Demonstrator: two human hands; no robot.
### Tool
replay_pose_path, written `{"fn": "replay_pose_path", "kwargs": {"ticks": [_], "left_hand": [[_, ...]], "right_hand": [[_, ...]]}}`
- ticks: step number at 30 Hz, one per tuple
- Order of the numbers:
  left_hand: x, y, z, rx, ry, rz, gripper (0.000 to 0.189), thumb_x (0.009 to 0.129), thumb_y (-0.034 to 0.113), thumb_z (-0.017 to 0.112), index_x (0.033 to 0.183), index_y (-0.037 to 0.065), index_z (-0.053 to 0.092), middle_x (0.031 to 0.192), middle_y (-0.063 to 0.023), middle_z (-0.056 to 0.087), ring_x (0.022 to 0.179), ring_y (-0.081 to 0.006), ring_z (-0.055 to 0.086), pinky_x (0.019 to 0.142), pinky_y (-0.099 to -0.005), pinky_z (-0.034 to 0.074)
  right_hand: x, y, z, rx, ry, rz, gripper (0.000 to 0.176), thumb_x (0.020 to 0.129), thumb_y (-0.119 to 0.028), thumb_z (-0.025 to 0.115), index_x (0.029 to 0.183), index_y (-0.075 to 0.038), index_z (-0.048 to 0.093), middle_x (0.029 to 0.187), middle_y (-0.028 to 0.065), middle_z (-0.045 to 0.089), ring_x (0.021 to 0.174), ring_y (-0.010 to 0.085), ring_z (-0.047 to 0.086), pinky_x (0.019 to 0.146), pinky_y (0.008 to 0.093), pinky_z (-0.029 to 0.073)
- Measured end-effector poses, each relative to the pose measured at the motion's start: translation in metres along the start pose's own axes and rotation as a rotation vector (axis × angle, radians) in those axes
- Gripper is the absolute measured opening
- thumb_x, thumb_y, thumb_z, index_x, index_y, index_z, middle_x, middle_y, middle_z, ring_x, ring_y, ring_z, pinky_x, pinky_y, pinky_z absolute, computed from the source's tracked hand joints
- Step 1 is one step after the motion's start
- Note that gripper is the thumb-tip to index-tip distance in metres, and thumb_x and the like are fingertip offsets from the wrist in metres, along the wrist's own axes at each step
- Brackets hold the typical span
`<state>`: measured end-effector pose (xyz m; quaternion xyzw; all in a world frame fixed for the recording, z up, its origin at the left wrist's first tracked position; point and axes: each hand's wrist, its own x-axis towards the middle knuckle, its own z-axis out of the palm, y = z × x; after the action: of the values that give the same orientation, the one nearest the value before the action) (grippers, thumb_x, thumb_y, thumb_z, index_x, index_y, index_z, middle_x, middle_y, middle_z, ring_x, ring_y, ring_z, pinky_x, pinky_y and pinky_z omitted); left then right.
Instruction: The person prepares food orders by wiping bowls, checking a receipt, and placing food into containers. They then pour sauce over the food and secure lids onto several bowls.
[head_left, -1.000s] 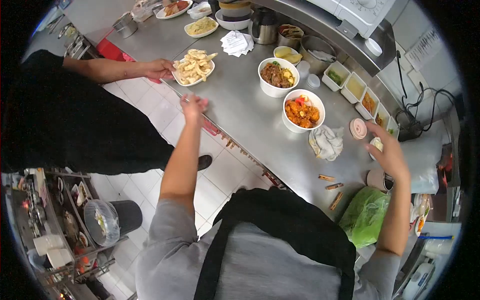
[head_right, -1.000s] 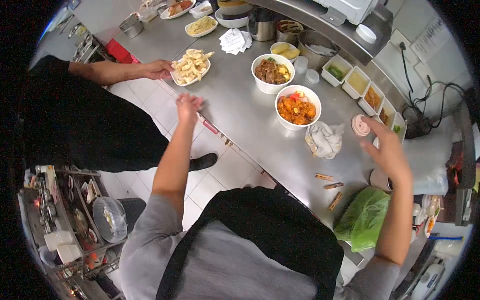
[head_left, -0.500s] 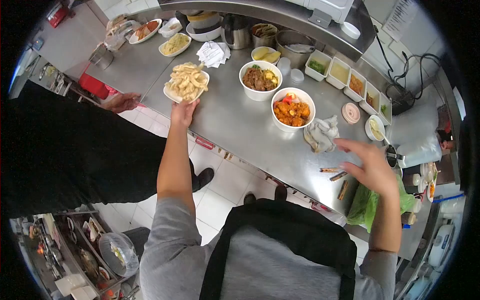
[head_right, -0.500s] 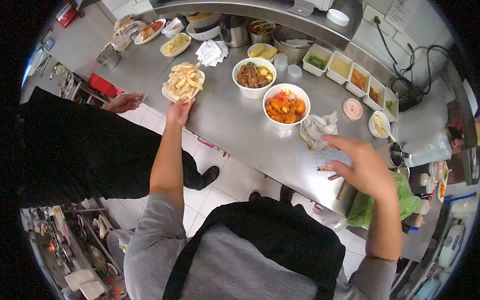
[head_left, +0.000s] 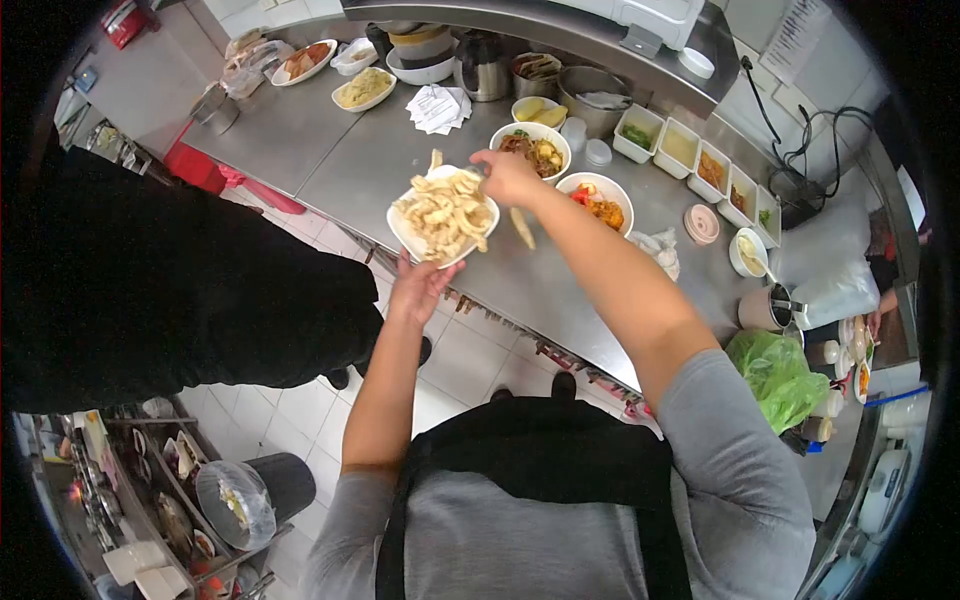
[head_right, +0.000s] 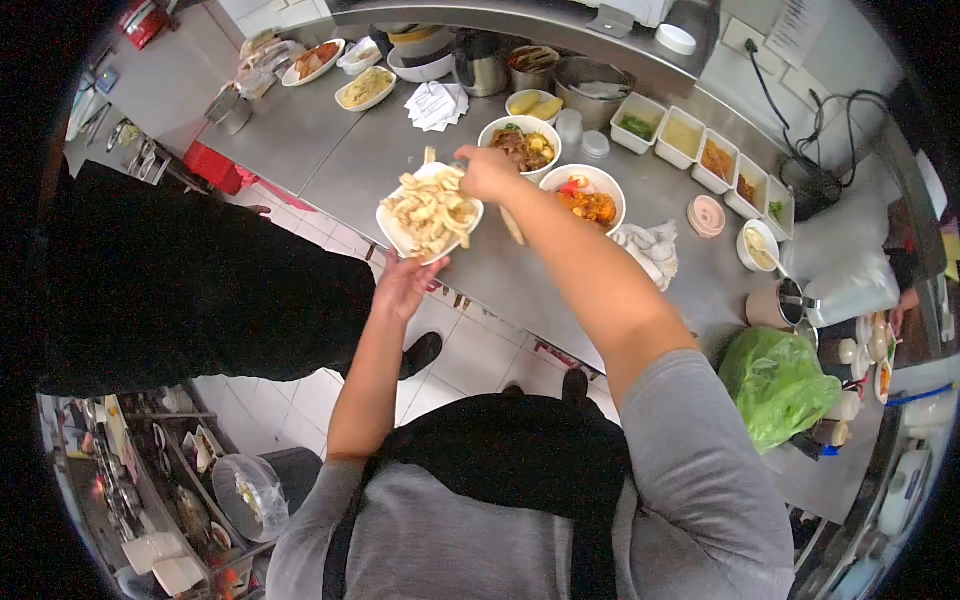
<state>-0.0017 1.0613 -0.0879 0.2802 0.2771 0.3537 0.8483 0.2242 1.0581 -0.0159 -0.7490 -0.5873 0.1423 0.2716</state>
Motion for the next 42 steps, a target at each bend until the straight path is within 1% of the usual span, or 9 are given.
{"fn": "replay_pose_path", "kwargs": {"ticks": [8, 12, 15, 19, 22, 25, 28, 34, 42], "left_hand": [[0.000, -0.014, -0.005, -0.002, 0.059, -0.023, 0.076, 0.077, -0.009, 0.052, 0.134, 0.016, 0.008, 0.119, -0.0216, 0.046, 0.092, -0.0381, 0.060, 0.072, -0.0344, 0.057], [-0.003, -0.004, 0.004, 0.043, 0.107, -0.030, 0.071, 0.077, -0.007, 0.051, 0.133, 0.014, 0.012, 0.116, -0.0203, 0.048, 0.088, -0.0322, 0.062, 0.068, -0.0323, 0.057], [-0.005, -0.003, -0.002, 0.036, 0.171, -0.006, 0.070, 0.077, -0.006, 0.050, 0.133, 0.013, 0.011, 0.112, -0.0210, 0.050, 0.084, -0.0318, 0.063, 0.065, -0.0309, 0.057], [-0.017, 0.013, -0.003, 0.105, 0.160, 0.011, 0.065, 0.077, -0.007, 0.047, 0.130, 0.011, 0.014, 0.112, -0.0246, 0.049, 0.085, -0.0367, 0.062, 0.067, -0.0340, 0.056], [-0.035, 0.026, -0.001, 0.116, 0.248, 0.010, 0.070, 0.078, -0.006, 0.048, 0.133, 0.011, 0.008, 0.110, -0.0234, 0.051, 0.080, -0.0326, 0.064, 0.066, -0.0323, 0.057], [-0.048, 0.035, -0.002, 0.062, 0.266, 0.013, 0.072, 0.076, -0.008, 0.049, 0.133, 0.011, 0.008, 0.111, -0.0239, 0.051, 0.081, -0.0334, 0.064, 0.070, -0.0348, 0.057], [-0.055, 0.036, -0.012, 0.031, 0.275, 0.018, 0.075, 0.076, -0.010, 0.048, 0.134, 0.014, 0.007, 0.114, -0.0238, 0.048, 0.087, -0.0333, 0.062, 0.075, -0.0370, 0.056], [-0.059, 0.025, -0.019, 0.024, 0.281, 0.067, 0.075, 0.077, -0.008, 0.049, 0.136, 0.015, 0.009, 0.117, -0.0222, 0.048, 0.092, -0.0376, 0.060, 0.077, -0.0374, 0.055], [-0.058, 0.023, -0.008, 0.017, 0.191, -0.003, 0.076, 0.075, -0.007, 0.050, 0.135, 0.017, 0.010, 0.122, -0.0196, 0.045, 0.094, -0.0374, 0.060, 0.080, -0.0377, 0.054]], "right_hand": [[-0.002, -0.020, 0.019, -0.129, 0.166, -0.032, 0.025, 0.069, -0.009, 0.061, 0.094, -0.013, 0.062, 0.093, 0.0094, 0.062, 0.087, 0.0294, 0.060, 0.076, 0.0382, 0.047], [-0.031, -0.047, 0.019, -0.118, 0.242, -0.472, 0.018, 0.073, -0.014, 0.061, 0.090, -0.012, 0.060, 0.092, 0.0048, 0.059, 0.094, 0.0264, 0.053, 0.075, 0.0378, 0.047], [-0.051, -0.052, 0.035, -0.158, -0.007, -0.757, 0.015, 0.073, -0.015, 0.061, 0.088, -0.012, 0.061, 0.092, 0.0044, 0.058, 0.096, 0.0257, 0.051, 0.078, 0.0375, 0.045], [-0.031, -0.055, 0.029, 0.006, 0.124, -0.764, 0.013, 0.075, -0.016, 0.058, 0.086, -0.012, 0.064, 0.095, 0.0075, 0.059, 0.095, 0.0255, 0.052, 0.082, 0.0402, 0.042], [0.039, -0.029, 0.030, -0.172, 0.123, -0.507, 0.018, 0.078, -0.015, 0.055, 0.093, -0.014, 0.064, 0.100, 0.0066, 0.059, 0.099, 0.0243, 0.052, 0.085, 0.0408, 0.041], [0.080, 0.007, 0.067, -0.586, 0.123, -0.619, 0.025, 0.078, -0.012, 0.053, 0.100, -0.014, 0.065, 0.101, 0.0051, 0.060, 0.102, 0.0260, 0.052, 0.089, 0.0399, 0.040], [0.095, 0.000, 0.075, -0.804, -0.148, -0.467, 0.024, 0.078, -0.014, 0.056, 0.100, -0.014, 0.064, 0.103, 0.0039, 0.060, 0.106, 0.0263, 0.051, 0.090, 0.0418, 0.040], [0.072, -0.062, 0.028, -0.174, -0.243, -0.064, 0.023, 0.073, -0.021, 0.063, 0.094, -0.011, 0.065, 0.093, 0.0115, 0.064, 0.093, 0.0238, 0.060, 0.080, 0.0367, 0.047], [0.035, -0.055, 0.020, -0.080, -0.295, -0.337, 0.019, 0.070, -0.020, 0.064, 0.084, -0.007, 0.067, 0.085, 0.0132, 0.066, 0.079, 0.0304, 0.062, 0.072, 0.0373, 0.049]]}}
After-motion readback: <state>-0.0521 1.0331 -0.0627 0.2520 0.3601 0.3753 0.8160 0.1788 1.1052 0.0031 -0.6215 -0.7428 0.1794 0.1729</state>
